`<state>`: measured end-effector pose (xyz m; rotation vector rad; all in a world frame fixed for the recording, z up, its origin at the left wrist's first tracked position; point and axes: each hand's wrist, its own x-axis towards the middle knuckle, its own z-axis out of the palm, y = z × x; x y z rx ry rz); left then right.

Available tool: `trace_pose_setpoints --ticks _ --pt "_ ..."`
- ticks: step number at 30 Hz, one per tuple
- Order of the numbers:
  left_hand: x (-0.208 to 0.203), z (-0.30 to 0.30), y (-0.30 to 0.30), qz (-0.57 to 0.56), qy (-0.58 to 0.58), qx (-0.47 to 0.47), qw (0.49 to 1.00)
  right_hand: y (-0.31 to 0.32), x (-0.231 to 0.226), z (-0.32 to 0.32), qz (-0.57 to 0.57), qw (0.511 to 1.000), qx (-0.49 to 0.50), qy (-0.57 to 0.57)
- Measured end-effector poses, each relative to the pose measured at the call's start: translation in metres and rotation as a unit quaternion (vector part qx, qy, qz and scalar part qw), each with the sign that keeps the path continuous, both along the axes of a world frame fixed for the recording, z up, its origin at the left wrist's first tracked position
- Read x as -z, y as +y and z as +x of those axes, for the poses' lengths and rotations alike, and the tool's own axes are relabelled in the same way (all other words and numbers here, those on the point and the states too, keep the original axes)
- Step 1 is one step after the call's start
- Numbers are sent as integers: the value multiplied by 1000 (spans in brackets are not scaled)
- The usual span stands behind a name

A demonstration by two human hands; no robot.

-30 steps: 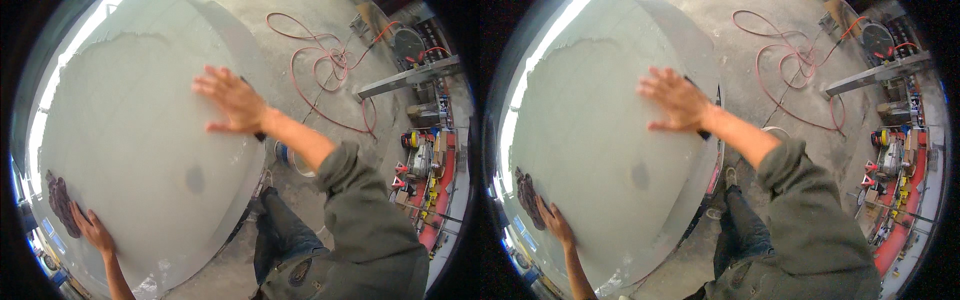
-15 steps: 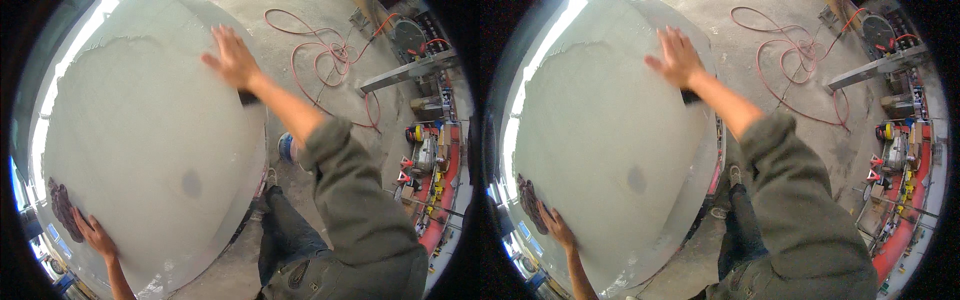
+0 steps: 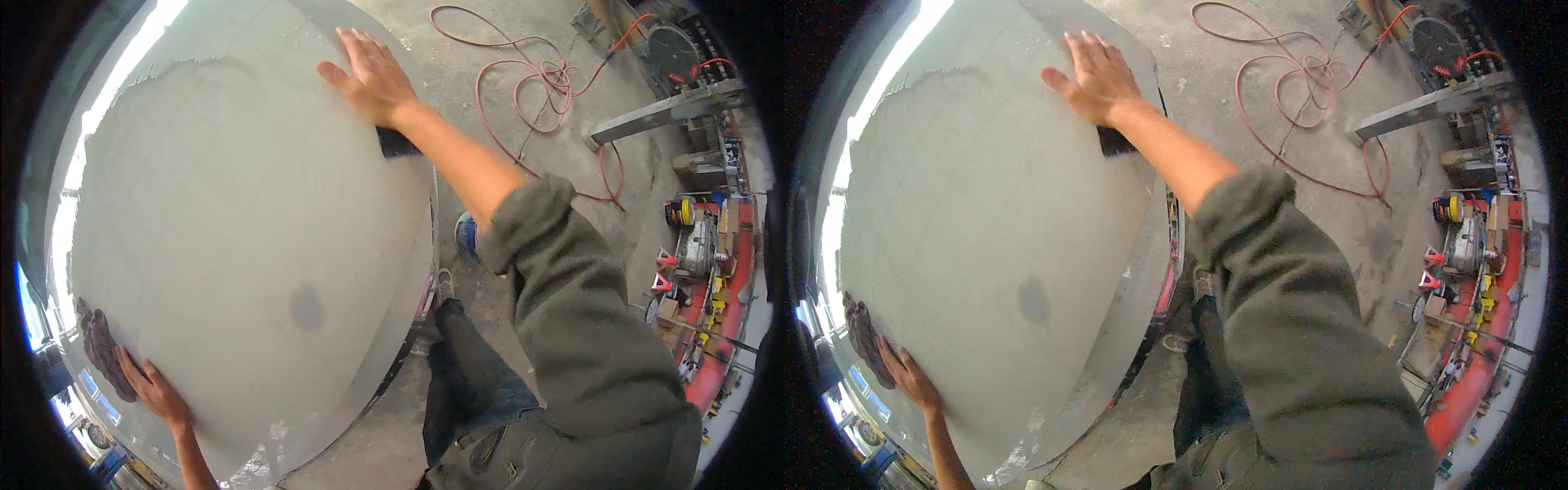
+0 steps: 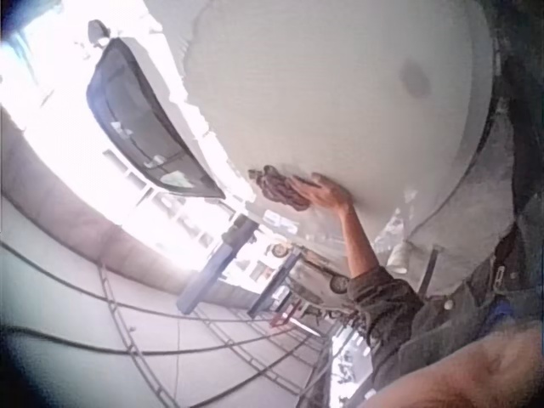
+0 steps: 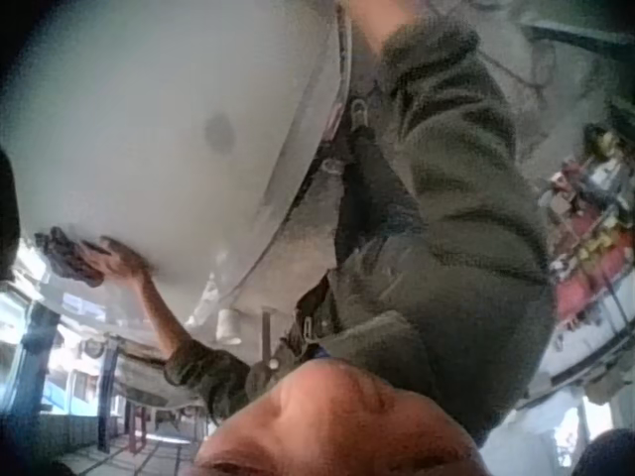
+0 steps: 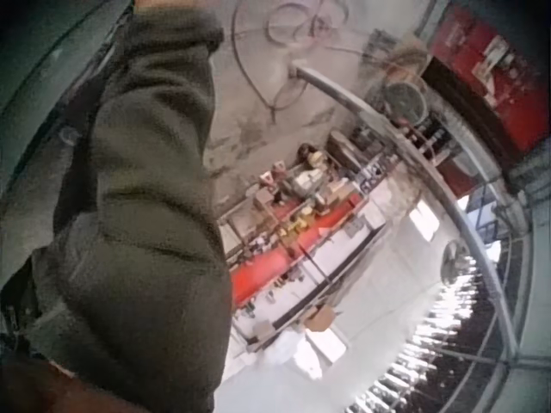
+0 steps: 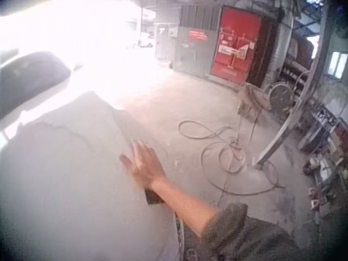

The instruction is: The person repeatedly wipes the hood of a white car with a purple cloth and a black sponge, occasionally dipping the sponge into a bucket of water. The hood surface becomes progressively wetter as the person continues the cleaning motion across the entire hood area.

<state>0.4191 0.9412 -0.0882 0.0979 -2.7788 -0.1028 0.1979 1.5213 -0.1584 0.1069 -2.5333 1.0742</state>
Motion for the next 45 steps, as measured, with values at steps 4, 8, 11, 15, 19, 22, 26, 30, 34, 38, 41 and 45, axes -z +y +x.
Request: trace_pose_setpoints --ticks 4,8,11,15,19,22,26,30,34,38,41,45 --pt "-3 -6 5 17 -6 -4 1000 -19 11 26 159 984 -7 77" --pt "-6 0 -13 -6 0 -4 1000 -64 0 136 209 965 -119 102" --pt "-6 -3 -8 -2 -1 6 1000 -63 -12 152 185 963 -187 53" --pt "-7 0 2 4 0 -4 1000 -60 -7 61 205 958 -184 80" --pt "-4 -4 12 12 -3 5 1000 -51 -23 1 224 963 -125 85" --pt "-15 -3 18 26 2 -9 1000 -73 -8 58 234 955 -130 128" --pt "-20 2 10 13 3 -16 1000 -94 -27 157 178 952 -232 89" --pt "-11 4 12 21 4 -10 1000 -83 -17 77 203 942 -240 113" --pt "-9 -8 27 33 2 0 999 -76 -26 11 200 962 -121 143" --pt "-12 -1 4 3 10 -1 1000 -114 -12 115 149 968 -158 127" --pt "-12 1 -5 -4 18 2 1000 -118 -24 168 160 955 -236 85" --pt "-16 1 13 22 2 1 1000 -99 -9 77 175 958 -207 90"
